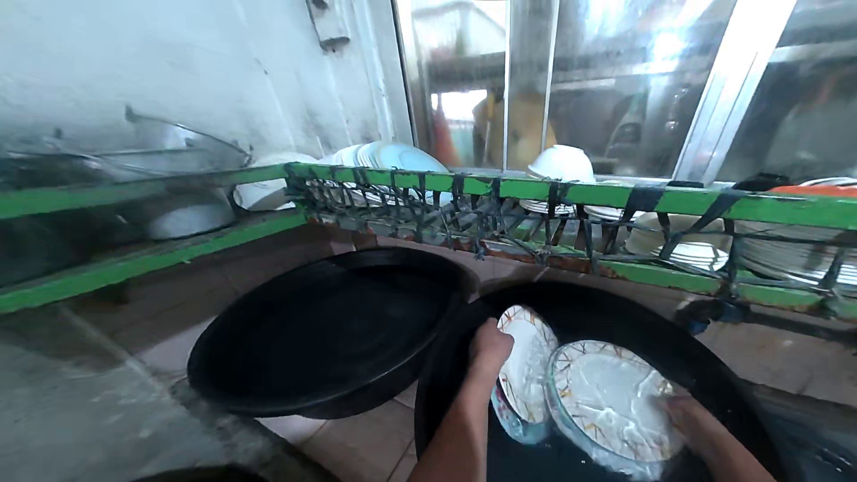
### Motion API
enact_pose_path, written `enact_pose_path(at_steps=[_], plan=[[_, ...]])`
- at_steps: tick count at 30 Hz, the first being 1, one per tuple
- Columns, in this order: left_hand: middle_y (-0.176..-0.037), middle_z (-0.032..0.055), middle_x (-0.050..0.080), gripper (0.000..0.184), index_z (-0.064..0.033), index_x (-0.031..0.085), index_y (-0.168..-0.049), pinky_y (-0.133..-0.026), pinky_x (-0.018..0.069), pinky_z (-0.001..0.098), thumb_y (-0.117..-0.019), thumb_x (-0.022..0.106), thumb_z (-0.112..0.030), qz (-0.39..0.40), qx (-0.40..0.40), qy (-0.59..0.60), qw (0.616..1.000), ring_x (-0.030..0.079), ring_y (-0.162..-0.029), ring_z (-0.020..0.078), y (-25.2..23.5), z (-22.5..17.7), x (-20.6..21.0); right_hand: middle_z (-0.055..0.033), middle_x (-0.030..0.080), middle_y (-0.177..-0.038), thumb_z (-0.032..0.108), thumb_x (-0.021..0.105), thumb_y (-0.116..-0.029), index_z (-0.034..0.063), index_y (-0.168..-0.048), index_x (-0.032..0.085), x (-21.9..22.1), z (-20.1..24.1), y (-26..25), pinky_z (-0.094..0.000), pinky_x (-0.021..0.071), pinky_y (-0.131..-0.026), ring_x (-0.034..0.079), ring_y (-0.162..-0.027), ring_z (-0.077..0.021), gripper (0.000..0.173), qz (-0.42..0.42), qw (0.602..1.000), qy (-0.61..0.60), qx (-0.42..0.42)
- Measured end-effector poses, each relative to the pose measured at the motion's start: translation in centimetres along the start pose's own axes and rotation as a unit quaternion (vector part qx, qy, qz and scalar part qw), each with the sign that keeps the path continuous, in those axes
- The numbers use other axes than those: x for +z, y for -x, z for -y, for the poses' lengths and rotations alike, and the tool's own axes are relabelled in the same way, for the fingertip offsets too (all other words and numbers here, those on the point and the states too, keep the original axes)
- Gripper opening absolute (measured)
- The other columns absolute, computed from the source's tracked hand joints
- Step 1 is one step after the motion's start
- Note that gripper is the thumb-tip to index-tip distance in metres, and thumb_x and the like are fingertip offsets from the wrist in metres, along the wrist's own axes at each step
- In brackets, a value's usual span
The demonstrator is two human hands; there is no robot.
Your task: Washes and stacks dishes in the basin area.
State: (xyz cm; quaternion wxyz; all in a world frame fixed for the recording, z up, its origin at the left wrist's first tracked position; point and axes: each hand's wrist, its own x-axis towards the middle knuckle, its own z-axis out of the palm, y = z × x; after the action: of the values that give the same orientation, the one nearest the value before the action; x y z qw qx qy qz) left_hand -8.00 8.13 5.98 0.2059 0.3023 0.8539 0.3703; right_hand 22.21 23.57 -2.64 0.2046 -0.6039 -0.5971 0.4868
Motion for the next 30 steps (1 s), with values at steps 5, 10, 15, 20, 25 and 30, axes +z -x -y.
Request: enact_pose_path(at_steps=[5,10,15,20,25,30], plan=[[-0.122,0.0191,0.069,0.04,-0.0121,0.063,-0.134,-0.093,0.0519,0.0635,-0.0939,0.066,-0.012,-0.112,0.064,0.064,0.99,0.066,-0.112,0.0384,0.8,-0.5,-1.1,-0.0251,0.057,-0.136,0.012,0.06,-0.1021,0.0017,-0.149,0.043,0.4,0.6,0.7,-0.0507,0.0515,-0.093,0.06,-0.115,-0.0342,0.051,-0.005,1.0,0.02,0.02],[-0.13,0.0213,0.065,0.047,-0.0077,0.058,-0.141,-0.098,0.0502,0.0611,-0.0951,0.064,-0.004,-0.191,0.097,0.171,0.962,0.063,-0.119,0.0382,1.2,-0.1,-2.1,-0.0246,0.056,-0.139,0.01,0.066,-0.0981,0.0057,-0.153,0.039,0.5,0.8,0.1,-0.0527,0.0513,-0.098,0.061,-0.121,-0.0349,0.061,0.016,0.999,0.035,0.017],[-0.13,0.0204,0.065,0.048,-0.0061,0.058,-0.141,-0.096,0.0523,0.0563,-0.0938,0.064,-0.001,-0.147,0.051,0.27,0.95,0.064,-0.116,0.0341,-0.1,1.0,-1.0,-0.0245,0.056,-0.138,0.003,0.065,-0.0957,0.0092,-0.155,0.037,0.8,1.4,0.8,-0.0515,0.053,-0.094,0.062,-0.117,-0.0342,0.065,0.026,0.999,-0.022,-0.007],[-0.133,0.0228,0.061,0.05,-0.0027,0.056,-0.14,-0.094,0.0514,0.0529,-0.0916,0.064,0.003,-0.015,-0.024,0.27,0.962,0.06,-0.118,0.0345,-1.6,2.5,2.1,-0.0276,0.042,-0.154,0.016,0.055,-0.105,0.0028,-0.158,0.03,0.8,0.5,0.7,-0.0529,0.0391,-0.115,0.046,-0.141,-0.0387,0.06,0.054,0.996,0.07,-0.025],[-0.134,0.0236,0.059,0.055,-0.0033,0.053,-0.143,-0.098,0.0515,0.0533,-0.0896,0.066,-0.002,0.091,-0.042,0.208,0.973,0.059,-0.121,0.0347,-1.8,3.6,5.1,-0.0246,0.049,-0.15,0.032,0.038,-0.1123,-0.003,-0.149,0.045,1.4,1.7,2.1,-0.0485,0.0392,-0.115,0.049,-0.138,-0.0325,0.051,0.088,0.995,0.011,-0.037],[-0.144,0.0229,0.053,0.06,-0.003,0.048,-0.148,-0.106,0.0455,0.0533,-0.0908,0.067,-0.009,0.155,-0.031,0.13,0.979,0.052,-0.132,0.0344,-1.0,3.9,7.3,-0.0198,0.058,-0.142,0.05,0.026,-0.1109,0.0046,-0.148,0.047,2.1,1.6,1.7,-0.0516,0.049,-0.105,0.059,-0.128,-0.0299,0.063,0.11,0.986,-0.121,0.025]])
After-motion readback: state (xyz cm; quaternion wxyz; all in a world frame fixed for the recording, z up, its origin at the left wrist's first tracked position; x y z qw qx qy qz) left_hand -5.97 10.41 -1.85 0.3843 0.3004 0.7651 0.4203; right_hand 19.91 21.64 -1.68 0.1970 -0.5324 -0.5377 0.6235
